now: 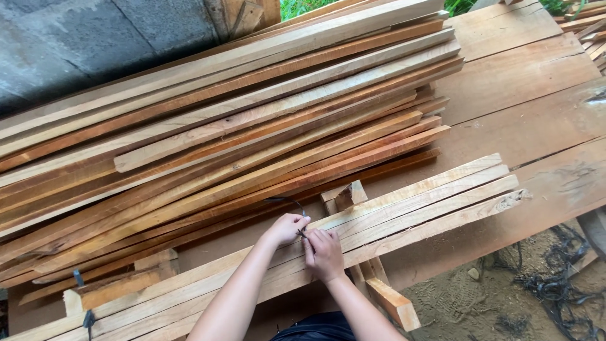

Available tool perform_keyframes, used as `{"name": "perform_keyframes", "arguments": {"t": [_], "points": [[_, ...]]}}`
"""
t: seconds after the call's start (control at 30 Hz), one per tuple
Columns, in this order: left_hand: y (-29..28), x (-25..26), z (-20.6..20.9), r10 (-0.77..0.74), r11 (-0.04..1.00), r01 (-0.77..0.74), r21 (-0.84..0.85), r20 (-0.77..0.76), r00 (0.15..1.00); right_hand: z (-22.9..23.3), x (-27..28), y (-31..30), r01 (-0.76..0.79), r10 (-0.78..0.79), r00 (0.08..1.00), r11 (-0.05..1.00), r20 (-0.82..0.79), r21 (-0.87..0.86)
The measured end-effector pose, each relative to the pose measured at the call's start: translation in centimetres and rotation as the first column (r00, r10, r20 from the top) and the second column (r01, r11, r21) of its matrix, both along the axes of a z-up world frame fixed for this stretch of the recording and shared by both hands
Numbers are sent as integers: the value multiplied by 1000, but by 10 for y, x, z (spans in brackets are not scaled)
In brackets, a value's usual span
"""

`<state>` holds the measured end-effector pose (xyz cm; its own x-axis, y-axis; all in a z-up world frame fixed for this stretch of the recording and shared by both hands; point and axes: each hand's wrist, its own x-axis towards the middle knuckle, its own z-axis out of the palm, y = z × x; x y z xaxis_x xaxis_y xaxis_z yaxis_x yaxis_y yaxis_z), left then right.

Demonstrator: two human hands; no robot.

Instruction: The person gathers several thin wooden planks from a stack and aligns them on a wooden workbench. They then use black zip ties to secure the planks together into a bundle, tightening the ties by hand. Finally, the person lifts the completed bundle and places it on a nearby surface.

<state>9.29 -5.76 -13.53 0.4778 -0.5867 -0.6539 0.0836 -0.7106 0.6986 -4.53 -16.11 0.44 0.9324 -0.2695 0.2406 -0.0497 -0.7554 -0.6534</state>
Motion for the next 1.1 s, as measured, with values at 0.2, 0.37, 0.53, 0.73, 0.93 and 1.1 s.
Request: {"name": "perform_keyframes", "arguments": {"t": [0.2, 0.37, 0.53, 0.73, 0.93, 1.1], "points": [[-17, 0, 8, 189, 977, -179, -114, 84, 978, -6, 0, -2, 29, -29, 1000, 999, -5, 45], [-26, 4, -1, 460, 828, -551, -103, -436, 773, -7, 10, 1, 111, -93, 985, 987, -145, 118], [-26, 7, -25, 530, 752, -658, -26, -569, 628, 5, 21, 6, 225, -178, 966, 937, -189, 267], [-29, 7, -18, 597, 714, -699, 44, -559, 575, -16, -1, -1, 187, -130, 954, 963, -271, 196], [-29, 7, -16, 637, 714, -696, 74, -481, 602, -4, -14, -11, 5, 1, 999, 988, -34, 153], [-27, 6, -17, 665, 685, -724, 75, -470, 580, -13, -15, -12, -50, 53, 997, 997, -52, 56]]}}
